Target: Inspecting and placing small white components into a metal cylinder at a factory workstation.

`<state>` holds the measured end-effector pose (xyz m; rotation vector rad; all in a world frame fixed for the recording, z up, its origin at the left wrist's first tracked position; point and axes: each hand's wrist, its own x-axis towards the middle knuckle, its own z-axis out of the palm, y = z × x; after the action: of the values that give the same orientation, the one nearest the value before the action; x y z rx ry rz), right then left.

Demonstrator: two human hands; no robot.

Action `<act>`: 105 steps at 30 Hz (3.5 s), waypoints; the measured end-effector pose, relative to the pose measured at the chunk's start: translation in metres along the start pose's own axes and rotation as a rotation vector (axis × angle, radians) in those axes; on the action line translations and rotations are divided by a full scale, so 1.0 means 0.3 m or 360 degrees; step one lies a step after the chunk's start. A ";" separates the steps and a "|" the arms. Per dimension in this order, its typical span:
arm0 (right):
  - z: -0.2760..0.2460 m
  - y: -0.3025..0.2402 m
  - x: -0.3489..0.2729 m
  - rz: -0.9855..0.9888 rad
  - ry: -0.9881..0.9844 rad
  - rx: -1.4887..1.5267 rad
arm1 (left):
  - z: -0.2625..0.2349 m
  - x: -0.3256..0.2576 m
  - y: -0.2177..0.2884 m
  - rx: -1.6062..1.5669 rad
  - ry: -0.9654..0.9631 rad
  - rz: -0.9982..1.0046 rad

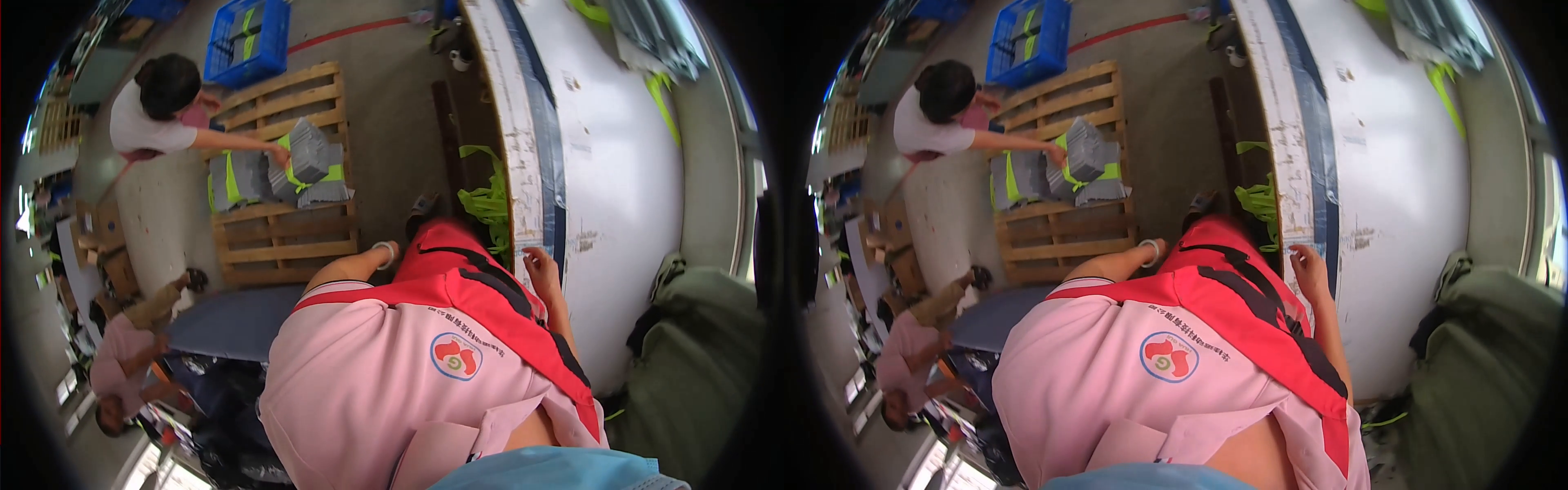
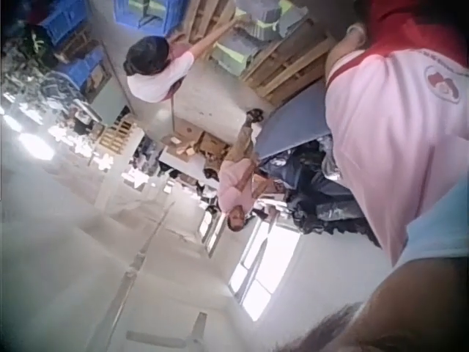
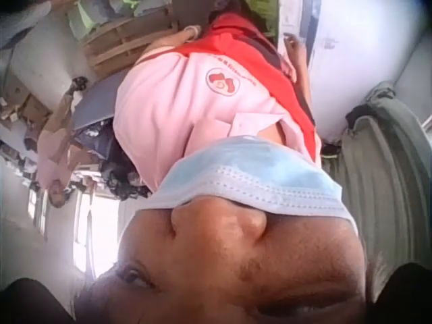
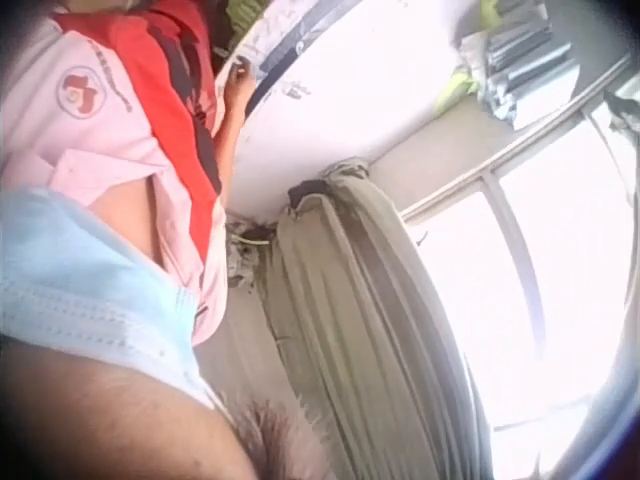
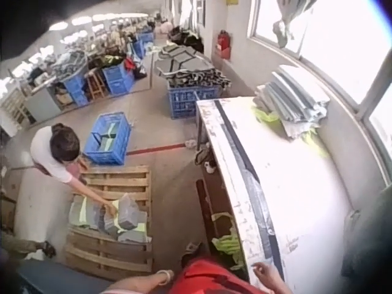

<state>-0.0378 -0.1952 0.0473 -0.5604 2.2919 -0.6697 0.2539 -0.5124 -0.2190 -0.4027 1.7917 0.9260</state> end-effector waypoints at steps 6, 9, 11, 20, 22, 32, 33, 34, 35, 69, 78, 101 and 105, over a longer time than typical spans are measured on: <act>0.000 -0.126 0.360 -0.0130 -0.0003 -0.0112 | 0.097 -0.129 0.045 -0.0380 -0.0031 -0.0006; 0.030 -0.108 0.419 -0.0198 0.0057 -0.0150 | 0.065 -0.171 0.046 -0.0512 0.0101 -0.0043; 0.040 -0.085 0.434 -0.0163 0.0128 -0.0184 | 0.071 -0.188 0.031 -0.0613 0.0217 -0.0094; 0.023 -0.017 0.498 -0.0250 -0.0053 0.0013 | 0.328 -0.337 -0.017 -0.0910 0.0495 -0.0473; 0.024 -0.021 0.494 -0.0225 -0.0086 0.0137 | 0.374 -0.373 -0.031 -0.0937 0.0491 -0.0538; -0.001 -0.058 0.516 -0.0107 -0.0160 -0.0099 | 0.251 -0.287 -0.167 -0.1069 0.0712 -0.0582; -0.004 -0.056 0.520 -0.0082 -0.0178 -0.0130 | 0.216 -0.276 -0.180 -0.1102 0.0763 -0.0575; -0.007 -0.052 0.525 -0.0158 -0.0195 -0.0112 | 0.184 -0.264 -0.190 -0.1125 0.0817 -0.0568; -0.009 -0.047 0.530 -0.0168 -0.0213 -0.0127 | 0.152 -0.251 -0.202 -0.1160 0.0853 -0.0564; 0.001 0.016 0.567 0.0112 -0.0183 -0.0346 | -0.946 -1.703 0.575 -0.0374 0.0450 0.3067; 0.003 -0.032 0.567 0.0185 -0.0255 -0.0433 | -1.180 -1.557 0.645 -0.0592 -0.0151 0.2909; 0.302 -0.594 1.352 -0.0129 -0.0587 0.0043 | -1.262 -0.116 -0.053 -0.0854 0.0776 0.0266; 0.376 -0.573 1.405 0.0305 -0.0581 0.0194 | -1.331 -0.012 -0.126 -0.0394 0.0311 0.0016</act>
<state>-0.2095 -0.5956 -0.1260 -0.3645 1.9197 -0.5575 0.0240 -0.8362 -0.1632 -0.6609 1.8605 1.1531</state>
